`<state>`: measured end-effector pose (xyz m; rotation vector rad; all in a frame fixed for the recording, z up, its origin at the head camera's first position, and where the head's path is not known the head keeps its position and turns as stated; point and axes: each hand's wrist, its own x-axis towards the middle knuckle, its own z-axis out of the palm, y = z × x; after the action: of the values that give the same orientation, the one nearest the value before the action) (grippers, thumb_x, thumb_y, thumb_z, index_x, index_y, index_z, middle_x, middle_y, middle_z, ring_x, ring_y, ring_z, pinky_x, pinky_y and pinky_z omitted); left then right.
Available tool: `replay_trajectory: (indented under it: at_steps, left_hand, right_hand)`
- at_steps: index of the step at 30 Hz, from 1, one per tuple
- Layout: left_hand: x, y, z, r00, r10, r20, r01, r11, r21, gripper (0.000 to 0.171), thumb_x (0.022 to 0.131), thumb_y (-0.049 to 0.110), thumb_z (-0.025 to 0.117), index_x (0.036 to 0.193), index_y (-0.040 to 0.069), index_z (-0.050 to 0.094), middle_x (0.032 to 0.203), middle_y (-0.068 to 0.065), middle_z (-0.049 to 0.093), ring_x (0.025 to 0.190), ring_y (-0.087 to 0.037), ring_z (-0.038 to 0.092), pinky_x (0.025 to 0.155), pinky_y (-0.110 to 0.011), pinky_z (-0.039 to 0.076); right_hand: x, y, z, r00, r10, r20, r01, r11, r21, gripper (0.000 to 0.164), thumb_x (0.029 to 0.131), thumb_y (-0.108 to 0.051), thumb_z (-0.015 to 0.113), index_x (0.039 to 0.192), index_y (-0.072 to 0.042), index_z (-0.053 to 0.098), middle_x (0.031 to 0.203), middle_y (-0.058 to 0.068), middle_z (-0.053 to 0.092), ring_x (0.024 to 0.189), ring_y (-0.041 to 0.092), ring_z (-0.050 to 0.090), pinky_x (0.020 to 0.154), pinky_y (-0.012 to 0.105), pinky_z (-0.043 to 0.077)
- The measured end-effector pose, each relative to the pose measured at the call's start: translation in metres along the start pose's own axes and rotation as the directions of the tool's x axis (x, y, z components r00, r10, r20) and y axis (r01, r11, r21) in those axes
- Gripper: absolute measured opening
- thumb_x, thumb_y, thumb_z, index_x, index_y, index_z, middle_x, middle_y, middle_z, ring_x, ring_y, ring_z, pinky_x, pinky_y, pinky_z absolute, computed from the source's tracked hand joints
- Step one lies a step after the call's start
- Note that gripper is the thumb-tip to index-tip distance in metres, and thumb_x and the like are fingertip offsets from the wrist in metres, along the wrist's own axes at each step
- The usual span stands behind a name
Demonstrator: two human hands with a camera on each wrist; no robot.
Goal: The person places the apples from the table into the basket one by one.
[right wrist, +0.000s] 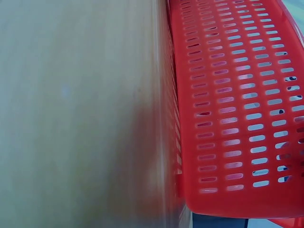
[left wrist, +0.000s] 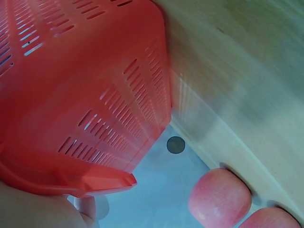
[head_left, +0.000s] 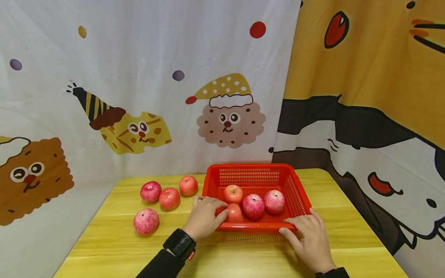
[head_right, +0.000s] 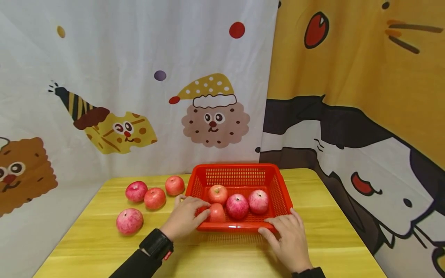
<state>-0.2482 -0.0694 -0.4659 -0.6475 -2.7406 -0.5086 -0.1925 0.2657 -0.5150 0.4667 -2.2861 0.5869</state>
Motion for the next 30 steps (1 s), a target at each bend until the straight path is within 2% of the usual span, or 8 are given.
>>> replay_trajectory:
  at_steps: [4, 7, 12, 16, 19, 24, 27, 30]
  left_hand:
    - [0.001, 0.000, 0.000, 1.000, 0.004, -0.005, -0.004, 1.000, -0.031, 0.028, 0.094, 0.047, 0.060, 0.108, 0.027, 0.074, 0.107, 0.009, 0.073, 0.109, -0.015, 0.061, 0.101, -0.051, 0.027]
    - [0.000, -0.003, 0.000, 1.000, 0.003, -0.021, -0.005, 0.996, -0.092, 0.032, 0.094, 0.046, 0.061, 0.114, 0.023, 0.071, 0.117, 0.005, 0.069, 0.117, -0.018, 0.058, 0.104, -0.051, 0.028]
    - [-0.010, -0.022, -0.009, 0.992, -0.039, -0.120, 0.021, 0.989, -0.147, 0.047, 0.095, 0.046, 0.061, 0.130, 0.016, 0.062, 0.135, -0.005, 0.060, 0.130, -0.026, 0.050, 0.111, -0.051, 0.033]
    - [-0.027, -0.052, -0.025, 0.967, -0.137, -0.215, 0.122, 0.989, -0.085, 0.054, 0.094, 0.047, 0.063, 0.135, 0.012, 0.058, 0.137, -0.012, 0.057, 0.131, -0.033, 0.046, 0.111, -0.056, 0.033]
    - [-0.044, -0.080, -0.039, 0.943, -0.228, -0.244, 0.231, 0.973, -0.017, 0.060, 0.091, 0.046, 0.067, 0.135, 0.006, 0.056, 0.137, -0.019, 0.055, 0.132, -0.041, 0.043, 0.110, -0.060, 0.030]
    - [-0.076, -0.116, -0.050, 0.920, -0.356, -0.164, 0.370, 0.927, 0.063, 0.069, 0.088, 0.043, 0.072, 0.137, -0.001, 0.051, 0.141, -0.031, 0.047, 0.133, -0.056, 0.034, 0.112, -0.066, 0.024]
    - [-0.094, -0.128, -0.047, 0.916, -0.388, -0.102, 0.397, 0.912, 0.099, 0.068, 0.086, 0.041, 0.074, 0.135, -0.001, 0.053, 0.142, -0.035, 0.043, 0.130, -0.062, 0.034, 0.110, -0.069, 0.026]
    - [-0.105, -0.136, -0.041, 0.915, -0.396, -0.073, 0.402, 0.906, 0.132, 0.065, 0.083, 0.036, 0.078, 0.133, 0.002, 0.056, 0.140, -0.036, 0.044, 0.119, -0.062, 0.043, 0.101, -0.069, 0.036]
  right_hand:
    - [0.000, 0.001, 0.000, 1.000, -0.014, -0.021, 0.014, 1.000, 0.002, 0.031, 0.073, -0.036, 0.085, 0.096, -0.019, 0.074, 0.090, -0.004, 0.071, 0.091, 0.019, 0.056, 0.119, 0.045, 0.021]
    - [-0.001, 0.001, 0.001, 0.999, -0.025, -0.034, 0.025, 1.000, -0.001, 0.030, 0.073, -0.037, 0.084, 0.095, -0.020, 0.074, 0.089, -0.005, 0.072, 0.090, 0.019, 0.056, 0.119, 0.045, 0.022]
    - [-0.001, 0.002, 0.001, 0.999, -0.028, -0.034, 0.028, 1.000, -0.008, 0.030, 0.073, -0.038, 0.085, 0.096, -0.021, 0.074, 0.090, -0.006, 0.072, 0.091, 0.019, 0.057, 0.118, 0.045, 0.022]
    - [0.000, 0.001, 0.000, 0.999, -0.027, -0.022, 0.026, 1.000, -0.013, 0.030, 0.074, -0.039, 0.084, 0.097, -0.022, 0.074, 0.091, -0.006, 0.071, 0.092, 0.018, 0.056, 0.119, 0.044, 0.021]
    - [0.000, 0.002, 0.001, 0.998, -0.044, -0.043, 0.044, 0.999, -0.004, 0.030, 0.074, -0.039, 0.083, 0.096, -0.020, 0.074, 0.090, -0.005, 0.071, 0.091, 0.019, 0.056, 0.118, 0.045, 0.022]
    - [0.000, 0.002, 0.000, 0.997, -0.056, -0.061, 0.056, 0.998, 0.003, 0.030, 0.074, -0.038, 0.084, 0.094, -0.018, 0.074, 0.088, -0.004, 0.071, 0.089, 0.020, 0.056, 0.117, 0.046, 0.024]
    - [0.000, 0.001, -0.001, 0.999, -0.029, -0.029, 0.028, 1.000, -0.005, 0.030, 0.073, -0.038, 0.084, 0.095, -0.019, 0.074, 0.089, -0.005, 0.071, 0.091, 0.019, 0.056, 0.118, 0.045, 0.023]
    - [0.000, 0.000, 0.000, 1.000, -0.012, -0.012, 0.012, 1.000, -0.011, 0.030, 0.073, -0.037, 0.084, 0.096, -0.020, 0.074, 0.090, -0.005, 0.071, 0.092, 0.019, 0.056, 0.118, 0.045, 0.021]
